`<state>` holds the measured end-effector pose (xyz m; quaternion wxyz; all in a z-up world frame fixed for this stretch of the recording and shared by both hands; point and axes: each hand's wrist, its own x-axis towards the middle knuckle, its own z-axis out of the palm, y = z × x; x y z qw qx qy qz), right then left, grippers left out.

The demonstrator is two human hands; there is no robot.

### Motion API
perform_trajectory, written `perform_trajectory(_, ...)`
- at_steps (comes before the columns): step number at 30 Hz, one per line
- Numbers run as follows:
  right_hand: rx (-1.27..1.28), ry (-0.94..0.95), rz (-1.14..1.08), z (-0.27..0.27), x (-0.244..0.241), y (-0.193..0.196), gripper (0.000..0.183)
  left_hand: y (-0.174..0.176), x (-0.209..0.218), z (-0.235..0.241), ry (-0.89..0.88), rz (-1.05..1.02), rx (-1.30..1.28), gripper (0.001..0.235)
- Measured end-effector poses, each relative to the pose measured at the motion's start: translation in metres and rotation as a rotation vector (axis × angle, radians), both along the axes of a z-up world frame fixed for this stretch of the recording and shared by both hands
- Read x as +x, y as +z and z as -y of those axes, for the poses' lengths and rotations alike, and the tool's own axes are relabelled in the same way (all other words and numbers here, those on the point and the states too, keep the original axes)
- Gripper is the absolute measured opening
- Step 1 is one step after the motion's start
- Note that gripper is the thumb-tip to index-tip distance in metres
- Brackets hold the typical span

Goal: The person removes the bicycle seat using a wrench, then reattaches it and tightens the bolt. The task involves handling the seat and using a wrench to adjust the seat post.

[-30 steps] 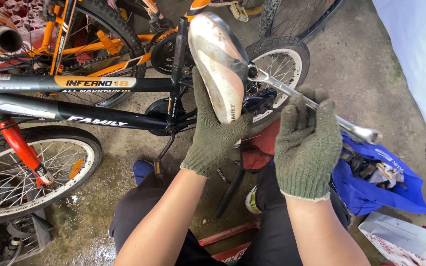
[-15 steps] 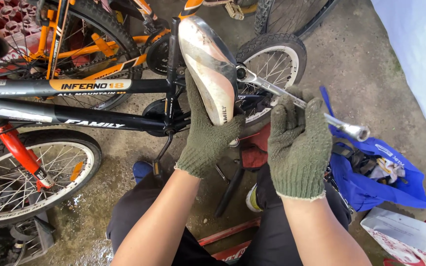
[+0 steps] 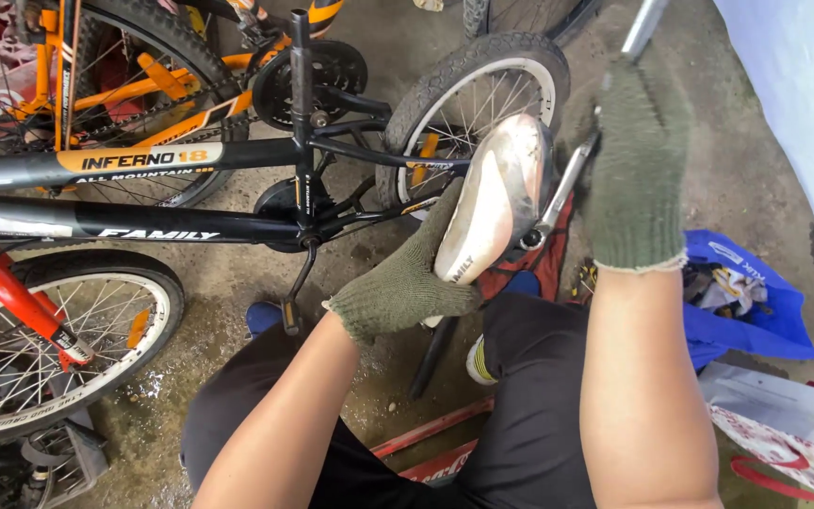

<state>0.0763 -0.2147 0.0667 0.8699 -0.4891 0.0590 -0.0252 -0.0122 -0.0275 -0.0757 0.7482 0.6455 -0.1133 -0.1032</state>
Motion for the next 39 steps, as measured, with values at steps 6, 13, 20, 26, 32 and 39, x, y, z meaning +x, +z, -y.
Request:
perform_trajectory(6, 0.028, -0.048, -0.024, 0.002, -0.003, -0.006, 0.018, 0.01, 0.0, 0.0, 0.002, 0.05, 0.032, 0.135)
perform_trajectory(13, 0.169, -0.037, -0.047, 0.013, -0.002, -0.038, 0.02, 0.06, 0.01, 0.001, 0.288, -0.256, -0.054, 0.133)
perform_trajectory(20, 0.513, 0.018, 0.008, -0.011, -0.034, -0.036, 0.014, 0.041, 0.018, -0.006, 0.658, 0.106, 0.074, 0.109)
perform_trajectory(26, 0.557, -0.03, -0.086, -0.032, -0.043, -0.044, 0.017, 0.043, 0.021, -0.002, 0.732, 0.182, 0.17, 0.117)
perform_trajectory(32, 0.524, -0.065, -0.082, -0.042, -0.044, -0.049, 0.02, 0.044, 0.022, 0.004, 0.772, 0.138, 0.157, 0.117)
perform_trajectory(39, 0.477, -0.065, -0.068, -0.054, -0.049, -0.05, 0.019, 0.044, 0.022, 0.008, 0.797, 0.045, 0.097, 0.112)
